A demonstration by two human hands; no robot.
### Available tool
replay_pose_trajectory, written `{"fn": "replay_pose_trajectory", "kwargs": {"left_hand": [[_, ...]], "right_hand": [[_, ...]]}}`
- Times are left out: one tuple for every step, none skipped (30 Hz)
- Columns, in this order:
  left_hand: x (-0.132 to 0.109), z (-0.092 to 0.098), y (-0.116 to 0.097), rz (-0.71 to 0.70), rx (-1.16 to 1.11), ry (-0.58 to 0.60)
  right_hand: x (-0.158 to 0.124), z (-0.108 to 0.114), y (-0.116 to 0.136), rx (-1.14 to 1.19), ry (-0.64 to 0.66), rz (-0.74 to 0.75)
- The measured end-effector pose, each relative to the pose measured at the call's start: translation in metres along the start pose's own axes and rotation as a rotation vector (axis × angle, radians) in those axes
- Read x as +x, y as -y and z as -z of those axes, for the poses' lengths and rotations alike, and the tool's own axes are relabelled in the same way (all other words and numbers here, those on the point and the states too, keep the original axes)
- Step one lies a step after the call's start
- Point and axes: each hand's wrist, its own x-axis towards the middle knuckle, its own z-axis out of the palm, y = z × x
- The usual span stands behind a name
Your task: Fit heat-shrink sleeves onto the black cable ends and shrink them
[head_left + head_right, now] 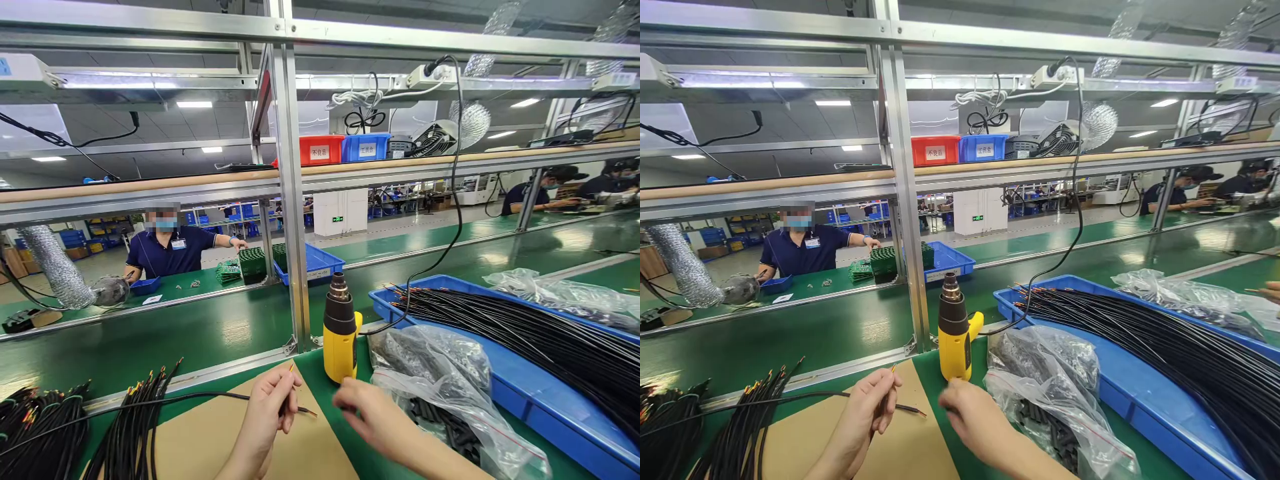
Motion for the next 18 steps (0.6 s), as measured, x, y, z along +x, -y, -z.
{"fn": "replay_pose_trajectory", "kwargs": {"left_hand": [[0.0,0.0,0.001,-0.021,0.022,-0.01],[-0.001,-0.001,0.001,-0.047,0.049,-0.02],[-0.002,-0.001,0.001,-0.074,0.079,-0.03],[-0.002,-0.001,0.001,-0.096,0.11,-0.043],[-0.003,-0.001,0.001,-0.111,0.141,-0.057],[-0.004,-0.001,0.001,-0.12,0.168,-0.073],[-0.005,-0.001,0.0,-0.122,0.187,-0.087],[-0.005,-0.001,-0.001,-0.121,0.201,-0.098],[-0.006,-0.001,-0.001,-0.119,0.208,-0.104],[-0.007,-0.002,-0.002,-0.12,0.212,-0.105],[-0.007,-0.002,-0.002,-0.122,0.215,-0.105],[-0.008,-0.002,-0.003,-0.123,0.219,-0.103],[-0.008,-0.003,-0.003,-0.125,0.224,-0.101],[-0.009,-0.003,-0.003,-0.126,0.229,-0.099],[-0.009,-0.003,-0.004,-0.126,0.235,-0.098],[-0.009,-0.003,-0.004,-0.126,0.242,-0.097],[-0.009,-0.004,-0.004,-0.126,0.25,-0.096],[-0.009,-0.004,-0.003,-0.127,0.257,-0.096]], "right_hand": [[0.007,0.008,0.012,0.181,-0.072,0.027],[0.016,0.015,0.024,0.381,-0.121,0.025],[0.024,0.021,0.035,0.603,-0.146,0.013],[0.031,0.024,0.045,0.812,-0.16,-0.003],[0.038,0.026,0.053,0.976,-0.183,-0.023],[0.044,0.025,0.059,1.11,-0.203,-0.049],[0.048,0.024,0.063,1.205,-0.218,-0.076],[0.052,0.021,0.064,1.265,-0.224,-0.103],[0.054,0.018,0.065,1.303,-0.216,-0.13],[0.056,0.015,0.065,1.33,-0.201,-0.152],[0.057,0.012,0.064,1.349,-0.181,-0.168],[0.057,0.01,0.063,1.367,-0.162,-0.177],[0.057,0.008,0.062,1.385,-0.153,-0.182],[0.057,0.008,0.062,1.406,-0.151,-0.185],[0.057,0.008,0.061,1.424,-0.15,-0.186],[0.057,0.008,0.061,1.439,-0.147,-0.185],[0.057,0.008,0.06,1.449,-0.143,-0.186],[0.057,0.008,0.06,1.456,-0.136,-0.189]]}}
